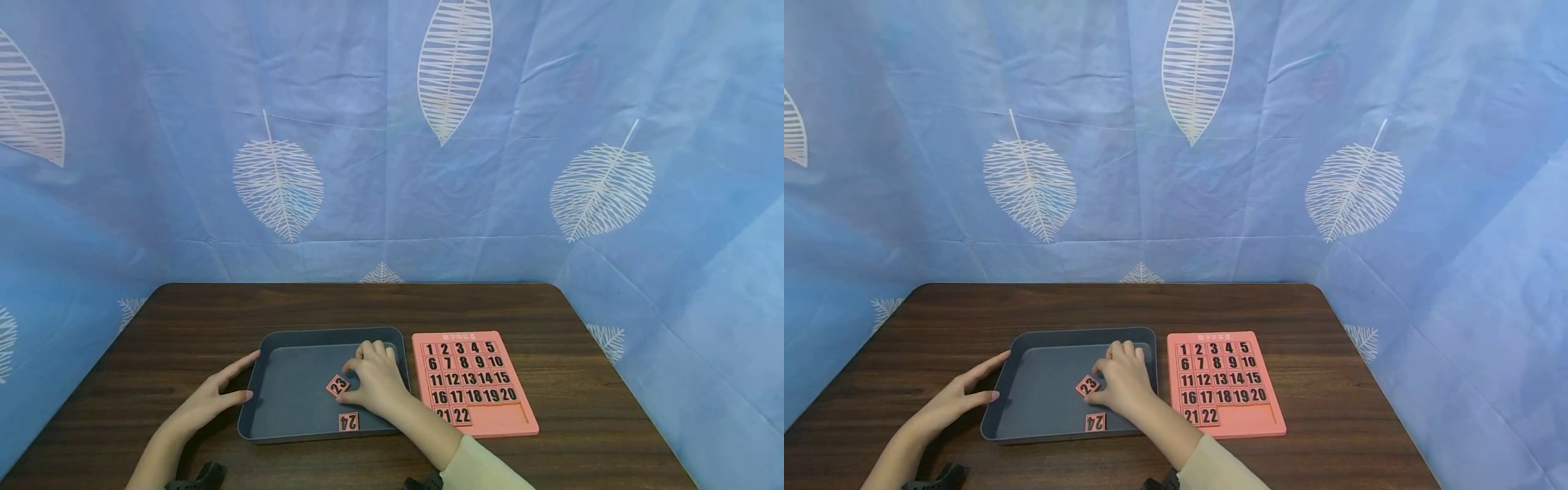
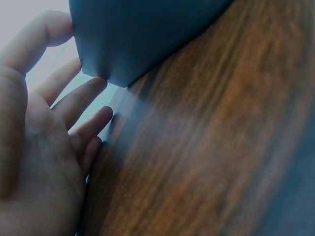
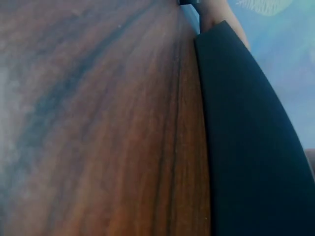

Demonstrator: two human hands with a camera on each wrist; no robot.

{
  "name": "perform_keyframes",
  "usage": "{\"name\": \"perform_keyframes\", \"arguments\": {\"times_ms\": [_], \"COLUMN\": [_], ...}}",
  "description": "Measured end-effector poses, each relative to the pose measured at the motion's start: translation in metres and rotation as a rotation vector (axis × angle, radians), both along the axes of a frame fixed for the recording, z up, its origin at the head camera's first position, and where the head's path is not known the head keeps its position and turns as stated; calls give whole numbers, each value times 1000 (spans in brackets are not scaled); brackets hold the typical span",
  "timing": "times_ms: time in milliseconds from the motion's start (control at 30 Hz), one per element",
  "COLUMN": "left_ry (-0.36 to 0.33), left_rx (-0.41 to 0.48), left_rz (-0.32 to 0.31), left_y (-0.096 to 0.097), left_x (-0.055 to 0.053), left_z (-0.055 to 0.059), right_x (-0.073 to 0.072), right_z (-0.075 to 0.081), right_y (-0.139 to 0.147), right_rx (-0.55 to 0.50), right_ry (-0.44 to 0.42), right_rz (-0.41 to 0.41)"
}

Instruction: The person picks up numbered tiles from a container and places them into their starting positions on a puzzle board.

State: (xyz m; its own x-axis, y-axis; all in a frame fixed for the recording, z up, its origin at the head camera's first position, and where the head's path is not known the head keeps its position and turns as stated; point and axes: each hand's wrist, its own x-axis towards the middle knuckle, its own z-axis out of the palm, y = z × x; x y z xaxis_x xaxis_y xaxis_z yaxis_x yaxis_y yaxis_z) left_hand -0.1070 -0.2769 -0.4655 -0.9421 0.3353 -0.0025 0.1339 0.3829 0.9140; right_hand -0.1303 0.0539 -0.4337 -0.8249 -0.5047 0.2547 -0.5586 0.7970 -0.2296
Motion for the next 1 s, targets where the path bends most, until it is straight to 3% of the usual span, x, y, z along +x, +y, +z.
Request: {"name": "perform_keyframes", "arguments": {"times_ms": [533,1000], "left_ry": [4,-15], "left_rx": [3,-8], "left_rz": [5,20], "left_y": [1,3], "left_x": [1,1], "left_z": [3,8], "right_x": [-1,12], "right_z": [-8,7], "right_y": [-7,10], "right_rx": [34,-111], "right_ry": [-6,-14], "right_rz": [-28,-59]}}
